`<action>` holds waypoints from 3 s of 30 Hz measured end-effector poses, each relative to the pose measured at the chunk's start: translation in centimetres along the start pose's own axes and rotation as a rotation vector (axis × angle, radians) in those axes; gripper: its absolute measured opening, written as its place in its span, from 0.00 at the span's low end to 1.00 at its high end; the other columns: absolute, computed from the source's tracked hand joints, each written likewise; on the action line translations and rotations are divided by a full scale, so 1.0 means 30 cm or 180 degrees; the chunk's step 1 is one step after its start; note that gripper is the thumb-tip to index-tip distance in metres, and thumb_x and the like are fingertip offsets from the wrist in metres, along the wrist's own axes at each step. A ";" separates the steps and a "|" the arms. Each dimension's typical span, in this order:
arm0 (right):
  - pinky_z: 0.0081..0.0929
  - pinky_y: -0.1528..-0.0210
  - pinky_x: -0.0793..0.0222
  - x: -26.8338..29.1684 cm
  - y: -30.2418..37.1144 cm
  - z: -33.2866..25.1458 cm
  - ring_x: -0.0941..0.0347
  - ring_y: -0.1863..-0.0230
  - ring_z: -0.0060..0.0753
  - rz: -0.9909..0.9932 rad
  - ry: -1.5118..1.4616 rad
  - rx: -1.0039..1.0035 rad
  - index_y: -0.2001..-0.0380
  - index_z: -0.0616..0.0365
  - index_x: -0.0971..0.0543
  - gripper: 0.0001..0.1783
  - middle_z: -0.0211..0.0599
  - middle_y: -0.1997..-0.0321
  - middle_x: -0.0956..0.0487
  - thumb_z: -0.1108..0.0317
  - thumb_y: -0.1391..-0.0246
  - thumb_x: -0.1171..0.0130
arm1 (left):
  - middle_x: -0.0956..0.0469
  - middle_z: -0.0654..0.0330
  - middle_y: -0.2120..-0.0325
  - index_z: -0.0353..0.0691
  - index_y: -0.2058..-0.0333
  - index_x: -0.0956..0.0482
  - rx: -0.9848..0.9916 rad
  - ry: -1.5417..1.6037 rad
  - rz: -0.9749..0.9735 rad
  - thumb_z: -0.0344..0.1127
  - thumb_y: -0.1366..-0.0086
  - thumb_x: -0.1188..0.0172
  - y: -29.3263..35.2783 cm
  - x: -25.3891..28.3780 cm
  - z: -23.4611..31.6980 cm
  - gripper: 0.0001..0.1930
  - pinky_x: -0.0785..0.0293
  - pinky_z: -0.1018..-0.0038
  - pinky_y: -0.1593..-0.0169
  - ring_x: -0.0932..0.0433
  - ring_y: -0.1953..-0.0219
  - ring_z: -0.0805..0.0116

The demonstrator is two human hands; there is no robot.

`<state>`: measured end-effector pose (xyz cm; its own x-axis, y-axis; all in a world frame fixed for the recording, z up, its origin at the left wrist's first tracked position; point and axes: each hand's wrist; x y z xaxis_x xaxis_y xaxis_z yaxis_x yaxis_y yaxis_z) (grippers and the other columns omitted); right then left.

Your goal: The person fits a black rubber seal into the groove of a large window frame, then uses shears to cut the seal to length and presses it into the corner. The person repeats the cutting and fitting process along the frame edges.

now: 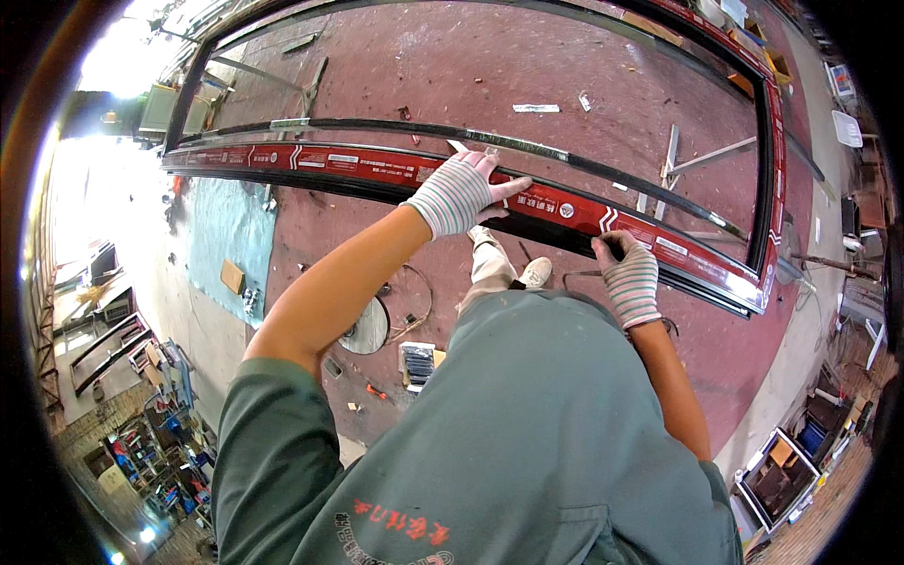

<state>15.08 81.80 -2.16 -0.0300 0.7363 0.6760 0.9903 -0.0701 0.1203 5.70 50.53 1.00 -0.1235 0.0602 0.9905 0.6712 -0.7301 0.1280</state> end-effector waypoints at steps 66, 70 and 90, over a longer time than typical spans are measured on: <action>0.55 0.43 0.30 -0.477 -0.287 -0.493 0.29 0.47 0.66 -0.1018 0.1802 0.2880 0.31 0.68 0.40 0.44 0.67 0.47 0.28 0.54 0.42 0.35 | 0.15 0.44 0.58 0.38 0.48 0.19 0.1733 0.5157 0.1908 0.41 0.34 0.41 -0.194 -0.482 0.592 0.19 0.24 0.58 0.48 0.18 0.52 0.44; 0.57 0.47 0.31 -0.502 -0.279 -0.460 0.30 0.50 0.64 -0.0818 0.1978 0.3083 0.30 0.69 0.43 0.45 0.65 0.49 0.28 0.56 0.43 0.36 | 0.21 0.51 0.43 0.40 0.41 0.24 0.1484 0.4702 0.1882 0.30 0.34 0.46 -0.246 -0.556 0.618 0.22 0.31 0.64 0.35 0.24 0.39 0.55; 0.56 0.47 0.30 -0.581 -0.311 -0.524 0.28 0.52 0.63 -0.0953 0.1768 0.3205 0.32 0.74 0.41 0.44 0.66 0.51 0.27 0.55 0.41 0.38 | 0.17 0.41 0.61 0.35 0.53 0.17 0.1869 0.5068 0.1381 0.54 0.31 0.46 -0.115 -0.384 0.538 0.26 0.23 0.55 0.50 0.18 0.57 0.41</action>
<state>4.23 59.05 -3.65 -0.0877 0.2232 0.9708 0.5876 0.7985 -0.1305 16.61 63.34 -10.06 -0.1712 -0.9852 -0.0093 0.9545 -0.1682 0.2462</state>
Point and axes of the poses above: each hand's wrist, its own y-axis away from the middle knuckle, its own x-axis out of the back of the hand, z = x × y
